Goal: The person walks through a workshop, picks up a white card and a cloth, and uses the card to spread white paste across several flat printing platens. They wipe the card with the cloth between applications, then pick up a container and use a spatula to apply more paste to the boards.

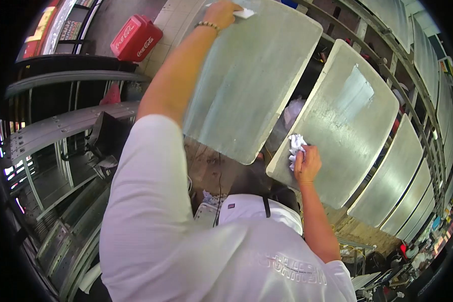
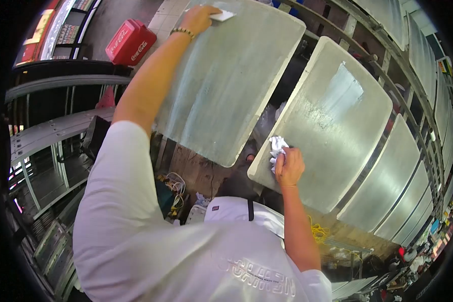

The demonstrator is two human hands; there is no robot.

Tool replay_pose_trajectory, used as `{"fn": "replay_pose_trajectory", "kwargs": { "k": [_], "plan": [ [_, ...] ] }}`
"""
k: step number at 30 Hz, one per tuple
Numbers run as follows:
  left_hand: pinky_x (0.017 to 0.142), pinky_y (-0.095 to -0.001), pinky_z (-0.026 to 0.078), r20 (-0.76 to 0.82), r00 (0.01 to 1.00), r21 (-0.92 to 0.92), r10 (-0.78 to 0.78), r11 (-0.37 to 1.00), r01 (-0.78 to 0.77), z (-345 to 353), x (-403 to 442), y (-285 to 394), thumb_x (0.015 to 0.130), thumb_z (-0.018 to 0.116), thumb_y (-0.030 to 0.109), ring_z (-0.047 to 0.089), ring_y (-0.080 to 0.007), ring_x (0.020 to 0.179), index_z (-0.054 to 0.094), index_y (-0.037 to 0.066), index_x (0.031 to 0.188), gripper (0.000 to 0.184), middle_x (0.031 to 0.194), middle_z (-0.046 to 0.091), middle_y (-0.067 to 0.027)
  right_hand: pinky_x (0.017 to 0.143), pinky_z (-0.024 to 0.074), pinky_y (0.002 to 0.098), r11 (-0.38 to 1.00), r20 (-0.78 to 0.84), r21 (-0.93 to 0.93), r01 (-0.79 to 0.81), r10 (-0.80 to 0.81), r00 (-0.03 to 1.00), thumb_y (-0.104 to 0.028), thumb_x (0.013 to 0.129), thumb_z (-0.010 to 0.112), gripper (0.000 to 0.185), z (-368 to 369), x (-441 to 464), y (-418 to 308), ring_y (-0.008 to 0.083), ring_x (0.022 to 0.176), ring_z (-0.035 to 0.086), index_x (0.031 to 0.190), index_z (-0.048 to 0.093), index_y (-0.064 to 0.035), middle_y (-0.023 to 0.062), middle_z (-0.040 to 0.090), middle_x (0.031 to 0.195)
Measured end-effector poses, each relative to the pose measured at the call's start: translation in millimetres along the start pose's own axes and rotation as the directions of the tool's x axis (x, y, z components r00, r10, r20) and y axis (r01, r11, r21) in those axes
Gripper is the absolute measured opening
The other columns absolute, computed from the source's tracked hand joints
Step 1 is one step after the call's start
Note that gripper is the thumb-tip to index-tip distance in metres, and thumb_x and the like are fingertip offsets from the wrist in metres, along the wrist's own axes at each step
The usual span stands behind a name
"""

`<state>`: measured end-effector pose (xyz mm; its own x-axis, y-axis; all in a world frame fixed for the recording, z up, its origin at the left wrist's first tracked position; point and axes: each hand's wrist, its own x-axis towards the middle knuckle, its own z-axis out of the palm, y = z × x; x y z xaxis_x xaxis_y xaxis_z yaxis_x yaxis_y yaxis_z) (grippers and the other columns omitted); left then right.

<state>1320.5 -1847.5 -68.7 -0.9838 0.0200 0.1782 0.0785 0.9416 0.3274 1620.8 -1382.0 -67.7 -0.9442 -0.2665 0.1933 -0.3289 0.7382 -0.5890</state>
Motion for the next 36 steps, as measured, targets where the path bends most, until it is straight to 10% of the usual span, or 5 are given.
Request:
{"fn": "replay_pose_trajectory", "kwargs": {
  "k": [2, 17, 20, 25, 36],
  "plan": [
    [0.099, -0.0431, 0.048, 0.066, 0.995, 0.010, 0.080, 0.997, -0.081, -42, -67, 25, 0.075, 0.055, -0.005, 0.064, -0.0357, 0.109, 0.070, 0.011, 0.118, 0.048, 0.114, 0.070, -0.0151, 0.068, 0.0480, 0.0456, 1.000, 0.018, -0.005, -0.005, 0.005, 1.000, -0.007, 0.081, 0.062, 0.016, 0, -2, 0, 0.0353, 0.079, 0.060, 0.097, 0.063, -0.0061, 0.0137, 0.059, 0.087],
    [0.099, -0.0428, 0.048, 0.287, 0.903, -0.033, -0.320, 0.939, 0.343, -143, -545, 112, 0.076, 0.060, -0.006, 0.068, -0.0297, 0.105, 0.072, 0.008, 0.109, 0.038, 0.109, 0.073, -0.0091, 0.072, 0.0494, 0.0445, 1.000, 0.005, -0.011, -0.007, 0.007, 1.000, -0.014, 0.088, 0.059, 0.016, -8, -3, 1, 0.0356, 0.083, 0.062, 0.101, 0.065, -0.0058, 0.0143, 0.063, 0.092],
    [0.096, -0.0391, 0.050, 0.177, 0.501, -0.853, -0.847, 0.122, 0.507, -138, -490, 125, 0.093, 0.057, -0.001, 0.067, -0.0259, 0.108, 0.066, 0.000, 0.117, 0.025, 0.112, 0.070, -0.0089, 0.073, 0.0503, 0.0426, 0.973, 0.069, 0.117, -0.198, 0.191, 0.979, -0.019, 0.094, 0.057, 0.018, -13, 4, 9, 0.0312, 0.081, 0.065, 0.099, 0.063, -0.0023, 0.0146, 0.067, 0.091],
    [0.109, -0.0485, 0.044, 0.384, 0.720, -0.837, -0.578, -0.547, 0.007, -142, -399, 204, 0.092, 0.055, -0.004, 0.055, -0.0313, 0.127, 0.049, 0.002, 0.137, 0.046, 0.136, 0.057, -0.0128, 0.055, 0.0466, 0.0232, 0.448, 0.144, 0.816, -0.364, 0.453, 0.880, -0.025, 0.101, 0.055, 0.023, -80, 19, -33, 0.0070, 0.066, 0.056, 0.110, 0.058, -0.0042, 0.0010, 0.059, 0.080],
    [0.110, -0.0416, 0.044, 0.401, 0.868, -0.846, -0.292, -0.483, 0.228, -88, -327, 408, 0.093, 0.056, -0.003, 0.057, -0.0260, 0.126, 0.052, -0.001, 0.133, 0.040, 0.134, 0.059, -0.0136, 0.091, 0.0541, 0.0410, -0.327, 0.439, 0.882, -0.340, 0.305, 0.845, -0.035, 0.100, 0.051, 0.038, -209, -15, 45, 0.0219, 0.108, 0.063, 0.128, 0.053, -0.0100, 0.0071, 0.062, 0.121]
  ]
}}
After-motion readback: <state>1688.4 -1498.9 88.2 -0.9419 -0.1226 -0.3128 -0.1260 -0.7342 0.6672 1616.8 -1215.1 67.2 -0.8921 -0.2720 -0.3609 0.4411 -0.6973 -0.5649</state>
